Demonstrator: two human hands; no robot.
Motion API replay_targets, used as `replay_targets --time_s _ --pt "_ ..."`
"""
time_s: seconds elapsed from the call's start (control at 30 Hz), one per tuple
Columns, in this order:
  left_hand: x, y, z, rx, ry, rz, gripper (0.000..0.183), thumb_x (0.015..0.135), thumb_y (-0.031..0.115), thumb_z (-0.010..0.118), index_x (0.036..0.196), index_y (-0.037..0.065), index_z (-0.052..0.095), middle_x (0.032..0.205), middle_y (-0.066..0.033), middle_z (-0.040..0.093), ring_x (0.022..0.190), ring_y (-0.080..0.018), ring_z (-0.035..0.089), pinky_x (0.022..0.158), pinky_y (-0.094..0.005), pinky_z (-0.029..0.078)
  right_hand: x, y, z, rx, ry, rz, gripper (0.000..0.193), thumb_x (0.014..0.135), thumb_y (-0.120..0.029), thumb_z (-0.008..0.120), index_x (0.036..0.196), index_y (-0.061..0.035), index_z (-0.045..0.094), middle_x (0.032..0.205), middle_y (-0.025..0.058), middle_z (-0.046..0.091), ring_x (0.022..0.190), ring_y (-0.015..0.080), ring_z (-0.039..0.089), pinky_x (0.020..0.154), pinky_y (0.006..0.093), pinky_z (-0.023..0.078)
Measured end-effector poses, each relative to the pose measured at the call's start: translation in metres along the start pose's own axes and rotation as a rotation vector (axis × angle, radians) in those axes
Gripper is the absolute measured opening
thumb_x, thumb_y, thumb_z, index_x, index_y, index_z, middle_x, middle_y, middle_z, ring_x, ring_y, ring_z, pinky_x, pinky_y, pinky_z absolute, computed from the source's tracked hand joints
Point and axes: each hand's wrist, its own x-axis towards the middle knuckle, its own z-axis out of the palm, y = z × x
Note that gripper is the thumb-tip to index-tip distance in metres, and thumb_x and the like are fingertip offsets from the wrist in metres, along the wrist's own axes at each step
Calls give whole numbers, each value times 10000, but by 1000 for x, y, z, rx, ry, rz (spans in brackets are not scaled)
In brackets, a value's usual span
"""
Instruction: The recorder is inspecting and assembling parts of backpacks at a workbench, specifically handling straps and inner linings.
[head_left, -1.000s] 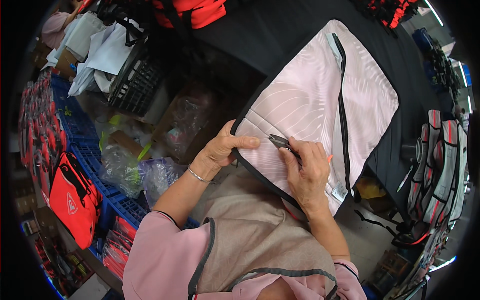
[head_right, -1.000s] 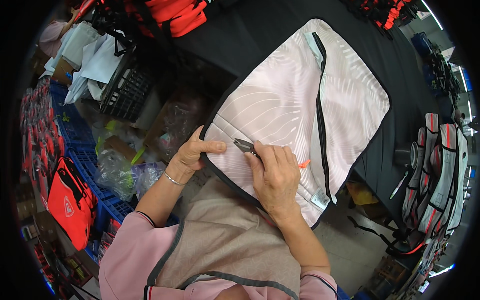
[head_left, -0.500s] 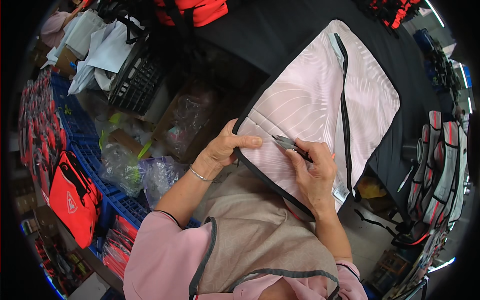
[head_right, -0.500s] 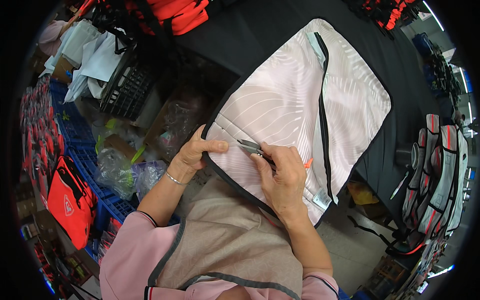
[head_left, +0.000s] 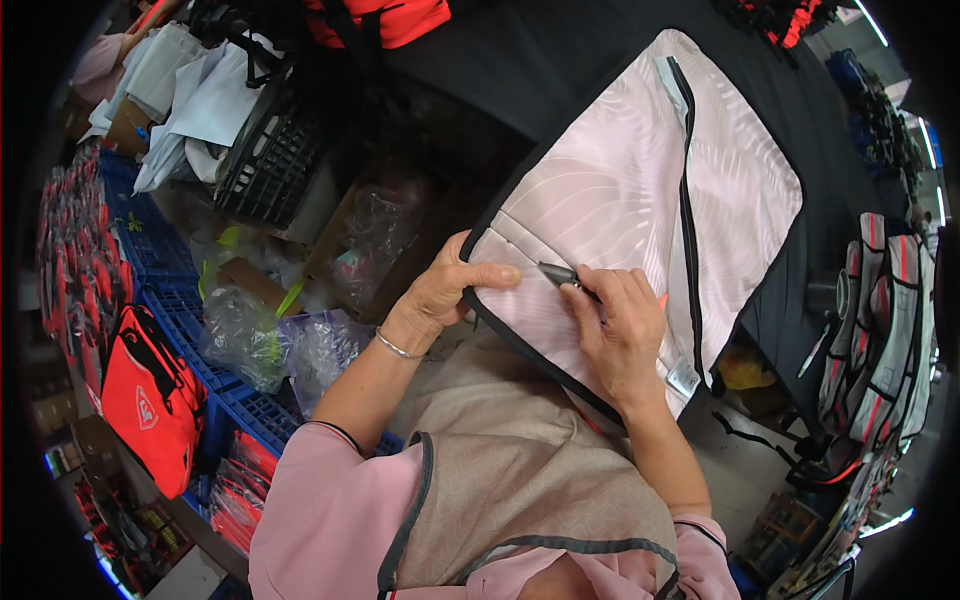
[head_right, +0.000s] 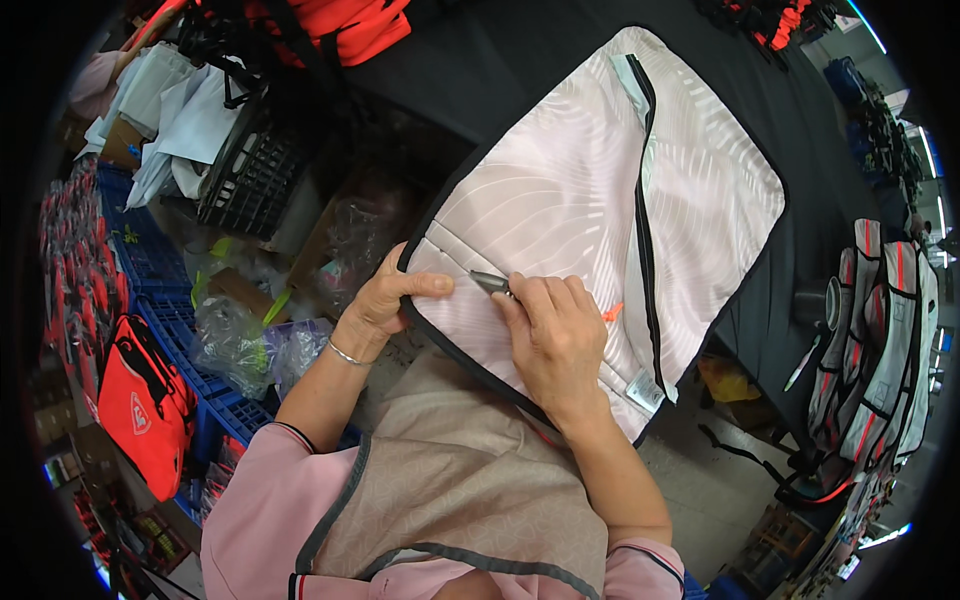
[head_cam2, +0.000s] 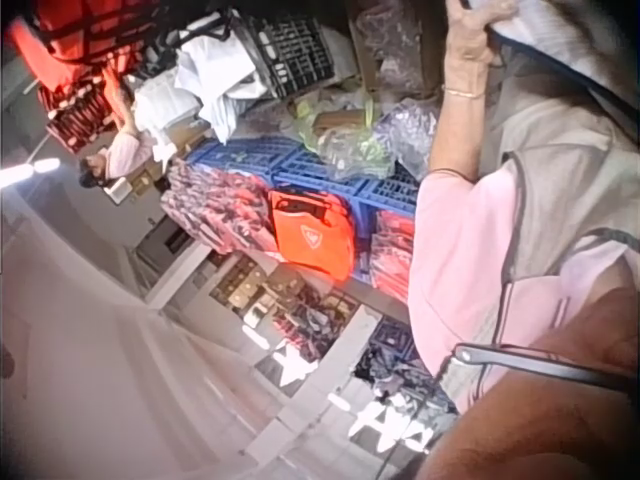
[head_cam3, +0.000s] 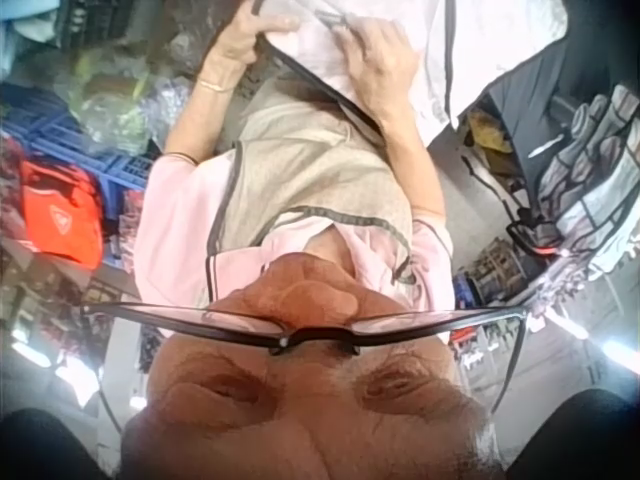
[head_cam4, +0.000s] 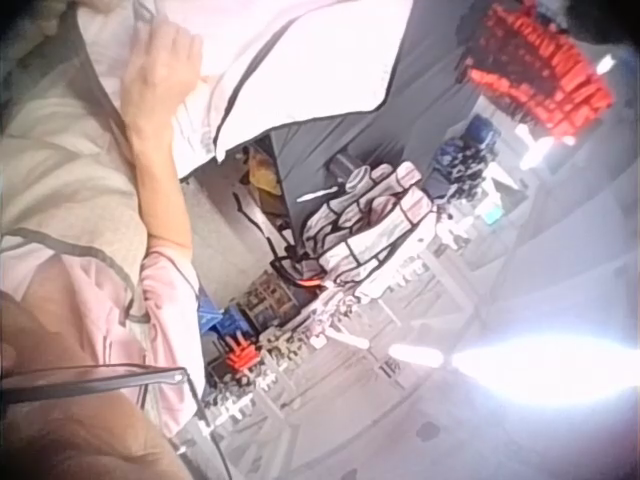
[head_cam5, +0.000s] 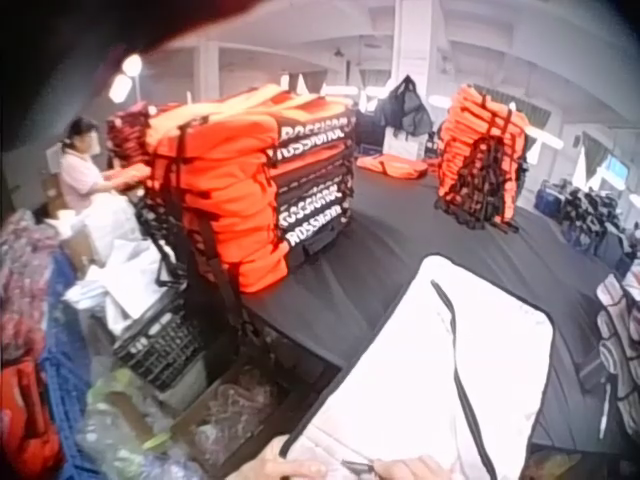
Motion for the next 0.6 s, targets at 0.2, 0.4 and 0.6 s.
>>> replay_targets --time_s 0.2,0.4,0.6 --pt "-13 -19 0 -185 142 16 385 862 172 681 1180 -21 585 1049 -90 666 920 -177 656 845 -321 527 -3 21 9 642 17 726 146 852 -92 697 942 6 637 759 39 632 748 106 578 653 239 457" --pt "-41 -89 53 -316 312 31 547 859 186 720 1313 -7 483 1270 -79 561 1138 -181 550 983 -350 440 -5 37 29 859 66 696 229 903 -156 670 1042 10 594 873 4 609 795 62 542 730 205 440" --pt "-14 -74 55 -12 358 50 461 849 159 740 1212 -64 560 1206 -120 592 1086 -186 575 927 -322 479 -6 37 6 945 109 808 205 899 -130 658 1032 15 600 872 22 627 786 83 572 728 222 465"
